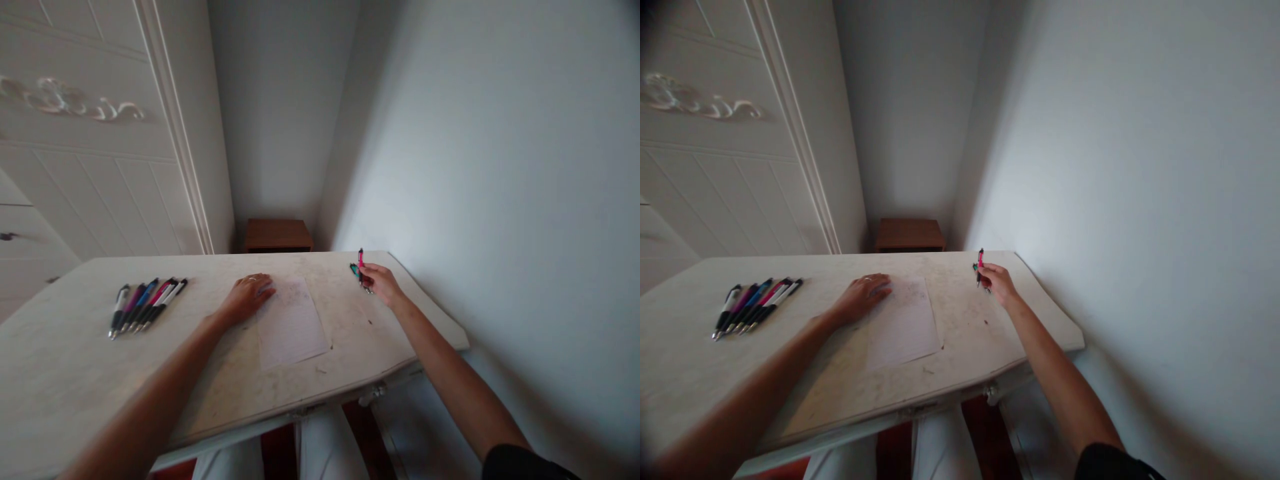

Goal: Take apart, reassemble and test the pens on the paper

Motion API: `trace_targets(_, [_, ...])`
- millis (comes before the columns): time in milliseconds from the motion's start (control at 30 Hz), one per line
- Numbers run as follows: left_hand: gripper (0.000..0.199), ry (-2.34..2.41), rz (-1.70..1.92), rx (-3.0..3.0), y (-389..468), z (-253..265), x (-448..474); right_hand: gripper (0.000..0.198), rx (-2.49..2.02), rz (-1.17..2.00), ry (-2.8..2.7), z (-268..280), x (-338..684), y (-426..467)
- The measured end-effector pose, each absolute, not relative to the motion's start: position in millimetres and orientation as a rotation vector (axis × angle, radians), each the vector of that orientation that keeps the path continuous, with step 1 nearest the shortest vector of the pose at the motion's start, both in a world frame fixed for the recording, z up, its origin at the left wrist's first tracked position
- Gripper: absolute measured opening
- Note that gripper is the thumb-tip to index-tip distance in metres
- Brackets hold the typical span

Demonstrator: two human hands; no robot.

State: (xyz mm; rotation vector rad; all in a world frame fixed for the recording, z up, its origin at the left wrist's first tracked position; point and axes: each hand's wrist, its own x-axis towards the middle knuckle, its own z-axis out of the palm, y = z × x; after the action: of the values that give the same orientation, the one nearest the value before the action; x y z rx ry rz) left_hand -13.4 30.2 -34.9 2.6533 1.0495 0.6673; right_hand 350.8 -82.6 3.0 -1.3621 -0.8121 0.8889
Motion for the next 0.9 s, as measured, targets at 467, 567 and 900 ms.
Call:
trace_targets(467, [0.047, 1.06, 0.668, 2.651, 32, -35, -14, 0.015, -2.179, 0.4, -1.115, -7, 431, -79])
trace_targets(567, [0.047, 1.062, 0.659, 2.66, 32, -36, -15, 0.015, -2.223, 0.378, -1.14, -10, 428, -73])
trace_targets(900, [0.045, 1.064, 0.647, 2.647, 30, -33, -14, 0.013, -2.275, 0.292, -1.232, -6, 419, -71])
